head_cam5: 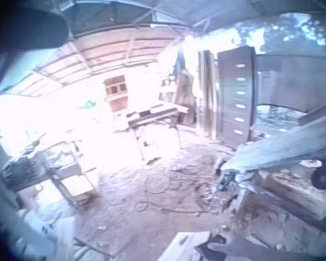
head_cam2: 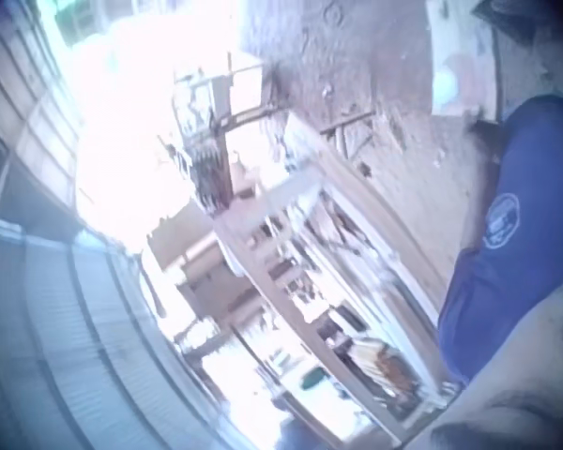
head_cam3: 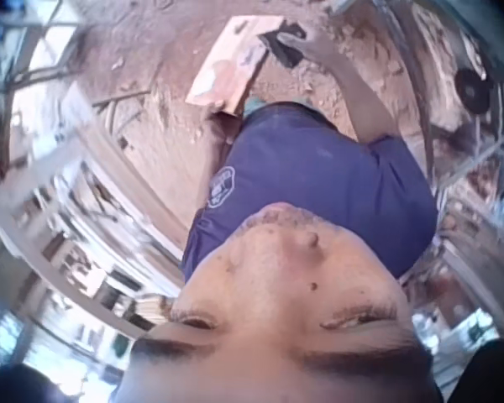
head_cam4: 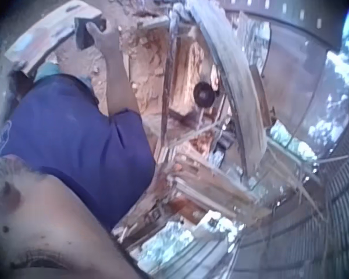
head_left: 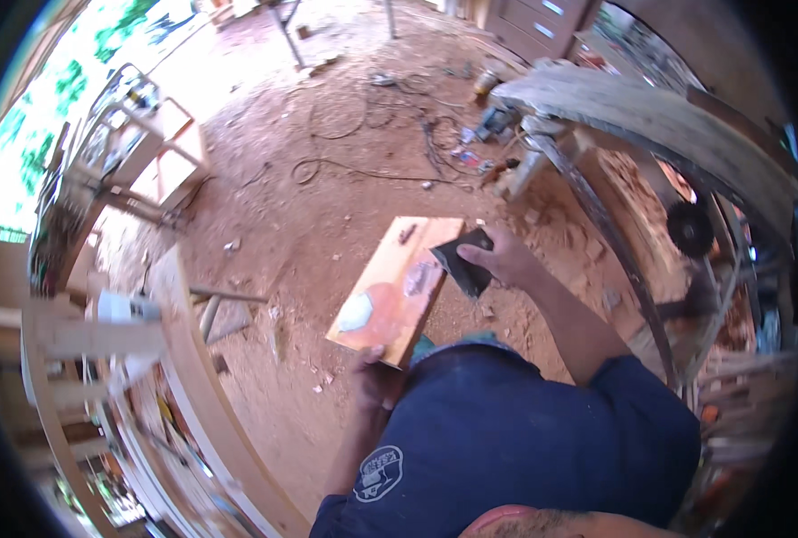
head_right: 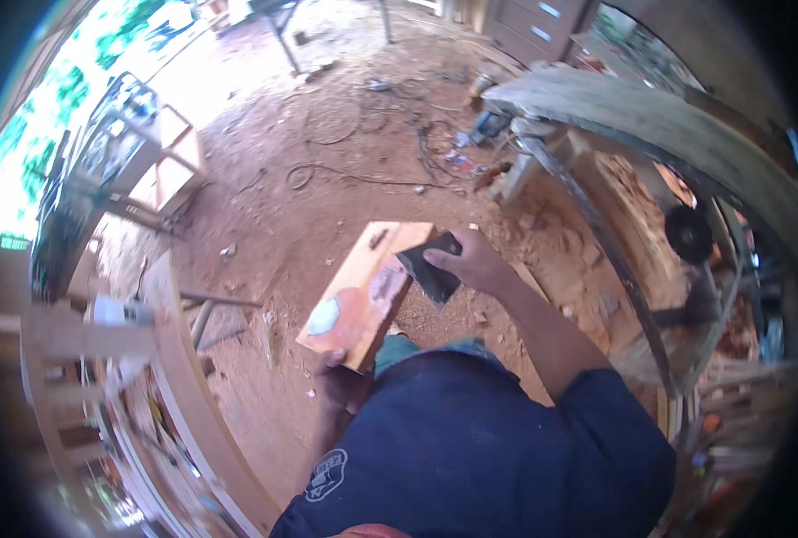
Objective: The person applies wood filler to the joints of a wooden furniture frame using a spatula and sands the wooden surfaces by hand using sandpaper.
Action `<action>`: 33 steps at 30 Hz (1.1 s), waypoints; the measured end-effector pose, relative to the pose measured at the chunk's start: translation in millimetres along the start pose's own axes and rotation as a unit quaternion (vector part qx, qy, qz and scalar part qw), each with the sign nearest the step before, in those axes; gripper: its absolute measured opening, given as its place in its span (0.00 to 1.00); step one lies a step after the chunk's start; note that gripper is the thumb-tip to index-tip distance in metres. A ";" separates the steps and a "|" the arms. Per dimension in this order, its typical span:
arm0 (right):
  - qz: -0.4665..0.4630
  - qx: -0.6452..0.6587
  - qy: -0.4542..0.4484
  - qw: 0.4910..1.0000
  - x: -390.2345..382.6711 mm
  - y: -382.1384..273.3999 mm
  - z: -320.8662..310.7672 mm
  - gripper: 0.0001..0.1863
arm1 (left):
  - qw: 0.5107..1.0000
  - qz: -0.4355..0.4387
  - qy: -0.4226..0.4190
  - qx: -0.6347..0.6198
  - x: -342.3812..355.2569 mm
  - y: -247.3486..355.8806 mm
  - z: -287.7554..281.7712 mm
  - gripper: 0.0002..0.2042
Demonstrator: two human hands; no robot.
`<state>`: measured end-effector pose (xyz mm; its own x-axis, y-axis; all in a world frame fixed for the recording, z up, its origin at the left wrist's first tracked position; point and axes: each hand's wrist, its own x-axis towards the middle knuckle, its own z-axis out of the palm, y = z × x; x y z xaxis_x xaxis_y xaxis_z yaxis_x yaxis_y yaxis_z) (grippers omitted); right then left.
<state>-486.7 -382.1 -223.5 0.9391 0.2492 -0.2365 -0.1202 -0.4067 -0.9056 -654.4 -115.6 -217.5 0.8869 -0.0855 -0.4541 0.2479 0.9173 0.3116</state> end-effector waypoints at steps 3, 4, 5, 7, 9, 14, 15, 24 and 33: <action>0.008 -0.036 0.011 0.999 55.7 -23.1 -6.2 0.26 | 0.999 -0.026 -0.025 -0.022 64.3 59.8 16.6 0.37; 0.012 -0.030 0.017 0.999 63.8 -23.7 -6.6 0.27 | 1.000 -0.018 -0.007 0.001 74.3 71.7 19.7 0.36; -0.001 -0.006 0.019 1.000 78.4 -23.4 -6.6 0.27 | 1.000 -0.016 -0.022 0.014 92.2 89.5 27.1 0.36; -0.009 -0.204 -0.008 0.979 105.8 -14.4 -4.9 0.26 | 0.989 -0.061 -0.079 -0.106 132.3 131.2 41.5 0.34; 0.010 -0.297 -0.002 0.955 136.6 -2.5 4.5 0.25 | 0.992 0.029 -0.090 -0.086 176.0 173.5 58.5 0.34; 0.073 -0.233 0.120 0.962 271.2 -7.4 -25.7 0.21 | 0.986 0.152 -0.070 0.021 288.0 275.2 93.8 0.24; 0.032 -0.230 0.133 0.964 320.5 -22.4 -33.1 0.20 | 0.977 0.203 0.003 0.066 308.9 284.5 98.7 0.08; -0.141 -0.275 -0.017 0.951 603.0 -194.5 -4.4 0.16 | 0.938 0.211 0.263 -0.079 409.2 320.7 57.1 0.04; -0.192 -0.319 -0.165 0.913 776.6 -270.9 180.5 0.14 | 0.864 0.339 0.366 -0.062 461.2 470.1 -27.6 0.13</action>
<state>217.0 80.2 -225.3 0.7112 0.6903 -0.1331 0.5090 -0.6362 -0.5798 -139.6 287.0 -303.6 0.3167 0.7158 -0.6224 -0.3159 0.6983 0.6423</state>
